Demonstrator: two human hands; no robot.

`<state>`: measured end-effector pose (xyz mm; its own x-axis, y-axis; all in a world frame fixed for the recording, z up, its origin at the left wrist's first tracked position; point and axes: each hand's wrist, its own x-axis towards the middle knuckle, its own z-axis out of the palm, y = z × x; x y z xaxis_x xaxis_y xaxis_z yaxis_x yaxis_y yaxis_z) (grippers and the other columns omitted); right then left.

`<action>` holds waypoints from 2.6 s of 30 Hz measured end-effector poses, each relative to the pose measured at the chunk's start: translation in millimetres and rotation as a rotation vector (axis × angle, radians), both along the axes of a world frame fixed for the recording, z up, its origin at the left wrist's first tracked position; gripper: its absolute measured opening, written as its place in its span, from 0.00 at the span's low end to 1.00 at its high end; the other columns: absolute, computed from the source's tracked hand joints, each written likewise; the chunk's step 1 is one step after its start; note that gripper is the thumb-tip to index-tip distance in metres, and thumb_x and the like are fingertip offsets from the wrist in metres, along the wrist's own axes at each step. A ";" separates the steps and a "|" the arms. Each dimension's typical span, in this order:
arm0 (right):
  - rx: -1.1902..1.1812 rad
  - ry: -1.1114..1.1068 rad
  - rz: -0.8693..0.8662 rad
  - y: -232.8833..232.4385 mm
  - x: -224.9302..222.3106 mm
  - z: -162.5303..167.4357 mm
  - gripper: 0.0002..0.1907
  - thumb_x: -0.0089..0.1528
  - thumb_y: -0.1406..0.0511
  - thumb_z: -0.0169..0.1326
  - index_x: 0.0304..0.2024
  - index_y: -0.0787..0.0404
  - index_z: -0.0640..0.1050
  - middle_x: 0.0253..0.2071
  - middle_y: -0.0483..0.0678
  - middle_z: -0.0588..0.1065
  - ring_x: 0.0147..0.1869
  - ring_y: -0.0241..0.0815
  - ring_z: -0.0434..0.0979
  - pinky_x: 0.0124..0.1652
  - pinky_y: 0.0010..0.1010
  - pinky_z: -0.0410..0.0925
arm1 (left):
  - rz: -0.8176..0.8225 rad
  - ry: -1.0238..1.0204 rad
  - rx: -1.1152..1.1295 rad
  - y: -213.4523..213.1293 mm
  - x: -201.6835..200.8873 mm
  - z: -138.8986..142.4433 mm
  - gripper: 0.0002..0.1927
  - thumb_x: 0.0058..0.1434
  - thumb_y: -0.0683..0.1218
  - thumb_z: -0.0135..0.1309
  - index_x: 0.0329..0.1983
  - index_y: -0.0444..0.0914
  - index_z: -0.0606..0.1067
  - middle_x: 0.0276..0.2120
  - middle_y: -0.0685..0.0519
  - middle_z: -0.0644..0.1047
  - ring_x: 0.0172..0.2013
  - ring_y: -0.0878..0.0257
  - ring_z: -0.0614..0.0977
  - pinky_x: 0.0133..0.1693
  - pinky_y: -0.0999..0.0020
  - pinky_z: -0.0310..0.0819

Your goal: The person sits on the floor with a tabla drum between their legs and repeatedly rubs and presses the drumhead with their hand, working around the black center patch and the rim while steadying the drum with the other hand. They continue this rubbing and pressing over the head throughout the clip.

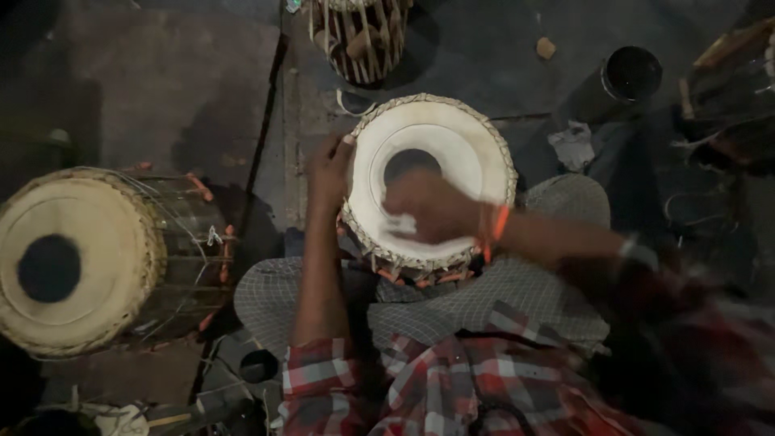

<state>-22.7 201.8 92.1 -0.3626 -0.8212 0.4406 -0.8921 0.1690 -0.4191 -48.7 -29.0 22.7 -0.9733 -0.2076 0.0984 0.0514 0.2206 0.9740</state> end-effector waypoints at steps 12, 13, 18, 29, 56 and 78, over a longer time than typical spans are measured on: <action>-0.023 0.021 -0.159 10.1 -55.2 24.1 0.14 0.58 0.58 0.65 0.31 0.59 0.76 0.32 0.51 0.74 0.38 0.55 0.75 0.40 0.45 0.68 | 0.064 0.011 0.043 -1.9 -5.9 -10.5 0.18 0.67 0.53 0.55 0.47 0.33 0.81 0.37 0.49 0.84 0.39 0.63 0.82 0.43 0.64 0.75; 0.000 -0.033 -0.089 3.1 -27.7 17.9 0.12 0.56 0.59 0.64 0.31 0.58 0.77 0.32 0.51 0.74 0.37 0.56 0.74 0.39 0.45 0.67 | 0.060 0.019 0.030 -1.0 -5.8 -11.8 0.17 0.68 0.52 0.55 0.47 0.33 0.80 0.36 0.49 0.83 0.38 0.62 0.81 0.43 0.63 0.75; -0.001 -0.027 0.127 -19.9 20.2 -21.4 0.11 0.55 0.60 0.64 0.27 0.57 0.75 0.28 0.50 0.72 0.33 0.54 0.74 0.36 0.48 0.66 | 0.057 -0.020 -0.095 -6.8 0.7 -16.8 0.18 0.71 0.52 0.55 0.44 0.30 0.79 0.33 0.43 0.78 0.36 0.52 0.79 0.42 0.59 0.72; -0.073 0.125 -0.023 -24.5 -14.2 3.4 0.13 0.54 0.58 0.64 0.30 0.58 0.76 0.30 0.52 0.73 0.37 0.56 0.76 0.38 0.46 0.68 | 0.040 0.139 -0.071 -3.9 -2.6 -10.8 0.18 0.68 0.53 0.54 0.47 0.32 0.79 0.41 0.43 0.80 0.44 0.52 0.82 0.48 0.60 0.73; -0.003 -0.025 -0.114 -2.0 -35.5 15.1 0.12 0.57 0.58 0.62 0.29 0.58 0.77 0.31 0.52 0.75 0.37 0.57 0.75 0.38 0.47 0.67 | -0.154 -0.018 -0.288 -5.4 -46.9 35.4 0.17 0.67 0.53 0.56 0.50 0.36 0.81 0.42 0.46 0.84 0.43 0.57 0.84 0.46 0.60 0.75; -0.050 0.024 -0.142 -27.8 -83.0 16.0 0.16 0.63 0.56 0.63 0.34 0.60 0.75 0.32 0.51 0.73 0.38 0.56 0.75 0.41 0.47 0.67 | -0.178 0.081 -0.287 -11.6 -51.9 14.6 0.19 0.70 0.55 0.52 0.45 0.33 0.80 0.36 0.39 0.81 0.36 0.51 0.82 0.40 0.55 0.73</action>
